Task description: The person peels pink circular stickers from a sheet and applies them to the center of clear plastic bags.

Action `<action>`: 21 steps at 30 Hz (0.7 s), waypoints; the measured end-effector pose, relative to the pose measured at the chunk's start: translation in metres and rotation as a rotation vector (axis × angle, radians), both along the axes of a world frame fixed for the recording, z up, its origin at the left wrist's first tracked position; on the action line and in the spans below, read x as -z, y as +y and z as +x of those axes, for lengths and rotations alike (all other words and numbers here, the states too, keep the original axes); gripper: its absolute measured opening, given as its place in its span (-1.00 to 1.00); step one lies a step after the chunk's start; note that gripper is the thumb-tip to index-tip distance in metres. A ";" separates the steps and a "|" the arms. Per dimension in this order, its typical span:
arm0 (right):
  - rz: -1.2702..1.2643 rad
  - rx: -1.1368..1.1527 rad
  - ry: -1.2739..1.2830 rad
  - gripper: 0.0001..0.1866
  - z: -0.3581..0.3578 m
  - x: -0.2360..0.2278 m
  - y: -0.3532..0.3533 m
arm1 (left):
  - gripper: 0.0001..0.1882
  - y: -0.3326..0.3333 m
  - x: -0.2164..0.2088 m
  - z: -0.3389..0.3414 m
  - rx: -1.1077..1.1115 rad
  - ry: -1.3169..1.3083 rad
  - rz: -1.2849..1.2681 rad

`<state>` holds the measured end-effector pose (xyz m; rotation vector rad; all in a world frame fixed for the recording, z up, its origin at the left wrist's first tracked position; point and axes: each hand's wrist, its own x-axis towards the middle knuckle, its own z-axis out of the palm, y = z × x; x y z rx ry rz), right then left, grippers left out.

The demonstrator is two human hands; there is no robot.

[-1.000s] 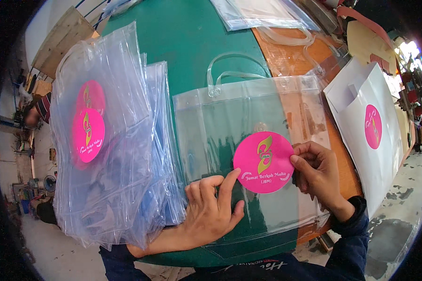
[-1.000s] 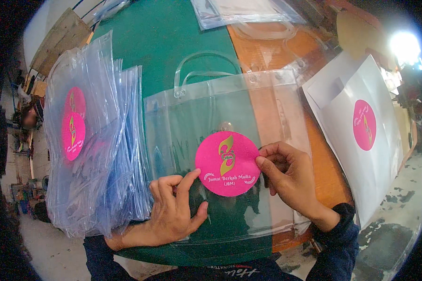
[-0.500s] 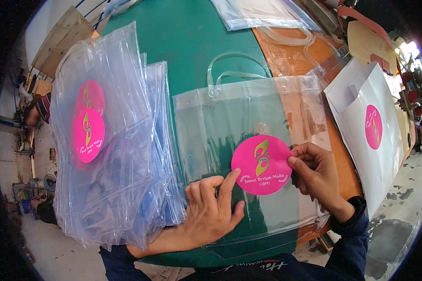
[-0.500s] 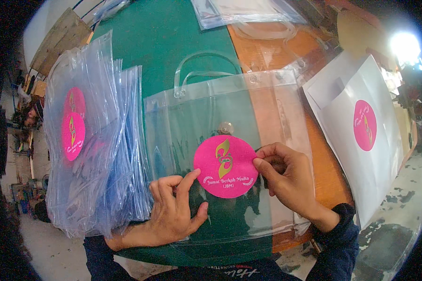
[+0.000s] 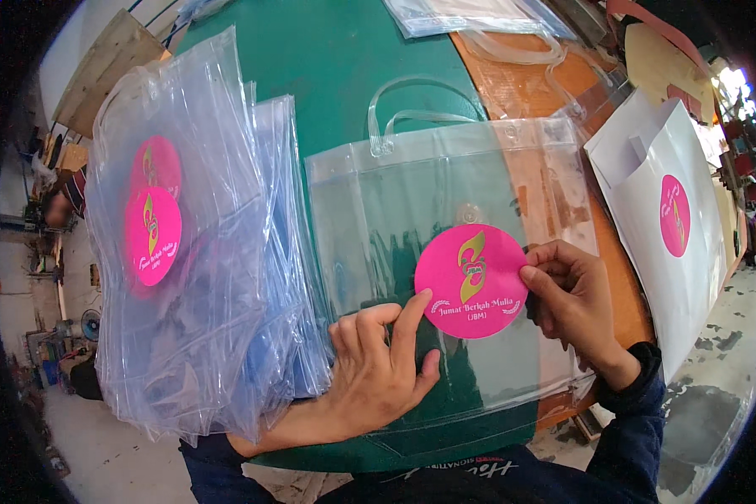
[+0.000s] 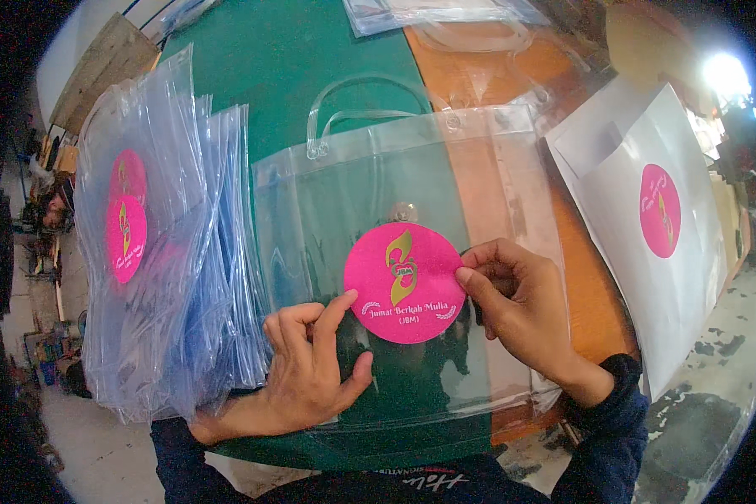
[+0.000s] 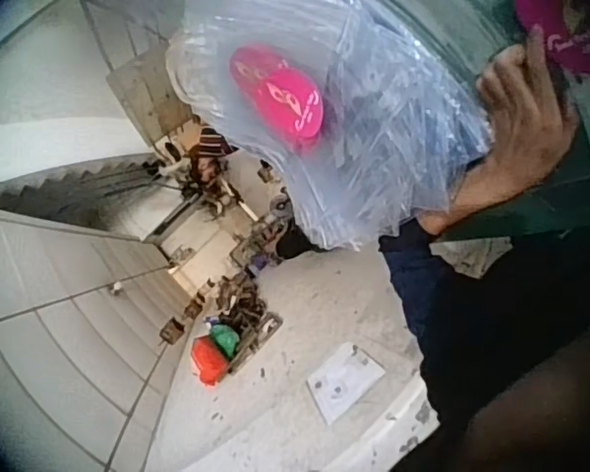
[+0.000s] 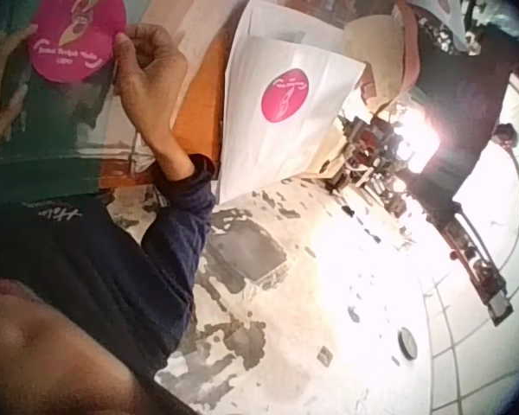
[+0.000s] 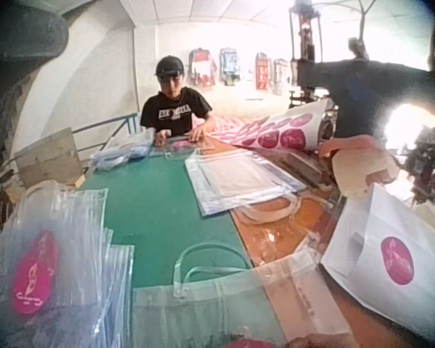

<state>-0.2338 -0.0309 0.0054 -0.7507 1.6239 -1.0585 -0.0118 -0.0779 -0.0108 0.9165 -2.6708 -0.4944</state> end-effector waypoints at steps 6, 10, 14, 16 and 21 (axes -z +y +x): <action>0.017 -0.005 0.012 -0.87 0.002 -0.003 -0.001 | -0.36 0.000 0.001 0.000 -0.009 0.005 0.018; 0.017 -0.004 0.011 -0.86 0.001 -0.001 0.000 | -0.36 0.000 0.001 0.001 -0.001 0.008 0.002; 0.023 0.004 0.023 -0.86 0.001 0.000 0.000 | -0.36 0.000 0.000 0.001 0.002 0.001 -0.002; 0.031 0.012 0.026 -0.86 0.001 0.000 0.000 | -0.36 0.000 -0.001 0.000 0.003 -0.003 0.004; 0.016 -0.001 0.031 -0.85 0.001 0.000 0.001 | -0.36 0.000 -0.002 0.000 0.000 0.000 0.000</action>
